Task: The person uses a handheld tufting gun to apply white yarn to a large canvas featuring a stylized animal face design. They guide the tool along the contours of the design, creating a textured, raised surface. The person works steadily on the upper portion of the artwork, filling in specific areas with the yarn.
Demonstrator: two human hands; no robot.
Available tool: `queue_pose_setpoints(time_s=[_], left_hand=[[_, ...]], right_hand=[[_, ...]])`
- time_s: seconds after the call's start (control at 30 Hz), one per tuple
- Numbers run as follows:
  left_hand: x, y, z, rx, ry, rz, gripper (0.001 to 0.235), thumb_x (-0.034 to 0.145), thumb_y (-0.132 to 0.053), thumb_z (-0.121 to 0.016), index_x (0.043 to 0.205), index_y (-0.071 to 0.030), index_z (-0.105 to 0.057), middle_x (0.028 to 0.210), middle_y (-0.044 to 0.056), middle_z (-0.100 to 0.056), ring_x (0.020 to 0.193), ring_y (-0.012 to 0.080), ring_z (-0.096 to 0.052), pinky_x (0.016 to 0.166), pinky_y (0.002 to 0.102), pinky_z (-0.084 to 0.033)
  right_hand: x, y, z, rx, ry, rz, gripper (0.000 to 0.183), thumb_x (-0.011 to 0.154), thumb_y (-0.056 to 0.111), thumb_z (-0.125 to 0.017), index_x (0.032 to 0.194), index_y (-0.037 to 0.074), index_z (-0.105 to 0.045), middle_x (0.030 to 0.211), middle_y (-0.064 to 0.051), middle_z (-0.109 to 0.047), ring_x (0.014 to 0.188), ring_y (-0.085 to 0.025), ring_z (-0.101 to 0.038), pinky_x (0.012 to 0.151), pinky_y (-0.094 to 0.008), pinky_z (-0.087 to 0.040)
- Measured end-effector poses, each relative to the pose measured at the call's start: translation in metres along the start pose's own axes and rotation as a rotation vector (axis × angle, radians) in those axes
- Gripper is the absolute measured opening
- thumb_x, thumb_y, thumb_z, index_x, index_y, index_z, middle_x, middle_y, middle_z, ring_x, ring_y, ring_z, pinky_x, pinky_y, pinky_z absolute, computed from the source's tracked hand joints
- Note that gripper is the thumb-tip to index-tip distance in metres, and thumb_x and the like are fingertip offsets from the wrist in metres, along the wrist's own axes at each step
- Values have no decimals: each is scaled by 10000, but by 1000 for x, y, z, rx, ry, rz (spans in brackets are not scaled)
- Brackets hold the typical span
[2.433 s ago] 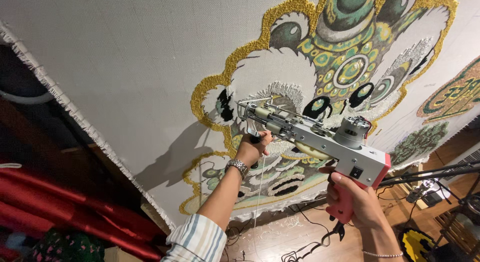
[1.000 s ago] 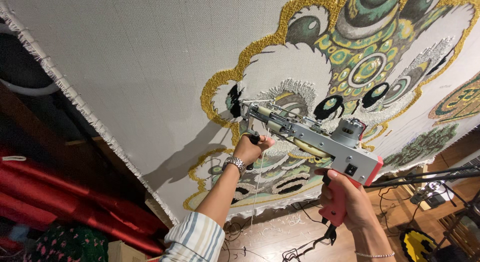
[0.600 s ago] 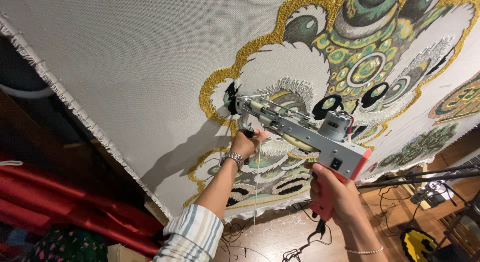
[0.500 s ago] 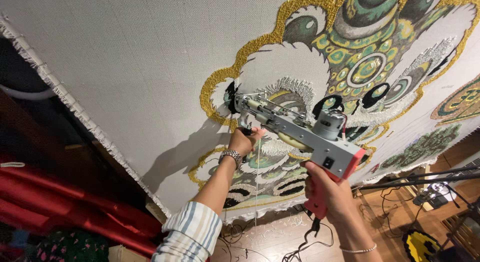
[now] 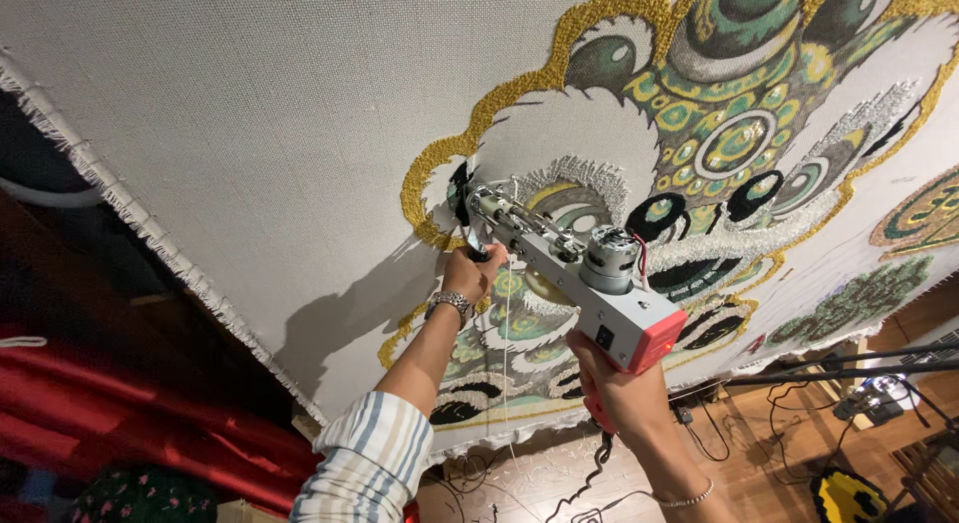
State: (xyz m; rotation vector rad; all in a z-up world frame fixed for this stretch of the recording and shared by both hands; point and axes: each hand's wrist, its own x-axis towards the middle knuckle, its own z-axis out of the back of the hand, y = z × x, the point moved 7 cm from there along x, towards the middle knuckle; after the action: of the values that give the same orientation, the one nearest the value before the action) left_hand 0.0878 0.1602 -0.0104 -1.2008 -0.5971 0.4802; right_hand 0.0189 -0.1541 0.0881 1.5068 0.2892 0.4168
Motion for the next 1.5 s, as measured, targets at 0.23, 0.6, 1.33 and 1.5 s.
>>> queue_pose_setpoints(time_s=[0.23,0.6,1.33,1.5], left_hand=[[-9,-15,12,161,-1,90,477,847,-488,-744,789,-15,-742,727,101,-751,656,192,-703,634,354,-532],[-5,-17,10,70,-13,-2,423,859,-457,-735,812,-37,-741,749,67,-755,682,159,-709,643,338,-543],[4,-5,1,-42,14,-24,217,909,-234,-763,918,-19,-730,846,60,-765,766,130,-695,697,298,-543],[-1,-5,-12,-159,77,-95,161,907,-182,-749,872,-35,-693,818,21,-739,677,81,-656,609,271,-539]], right_hand=[[8,-13,1,-39,4,22,251,929,180,-721,794,-14,-637,537,-34,-530,406,-121,-465,385,-303,-379],[10,-19,3,26,-12,-38,197,883,182,-737,843,-2,-681,552,-46,-546,414,-133,-488,391,-311,-405],[4,-21,1,169,18,-51,212,884,168,-738,936,-18,-651,613,-47,-540,453,-139,-484,401,-311,-396],[-2,-21,13,144,9,-57,245,865,196,-746,968,-16,-680,638,-38,-549,503,-133,-501,442,-306,-424]])
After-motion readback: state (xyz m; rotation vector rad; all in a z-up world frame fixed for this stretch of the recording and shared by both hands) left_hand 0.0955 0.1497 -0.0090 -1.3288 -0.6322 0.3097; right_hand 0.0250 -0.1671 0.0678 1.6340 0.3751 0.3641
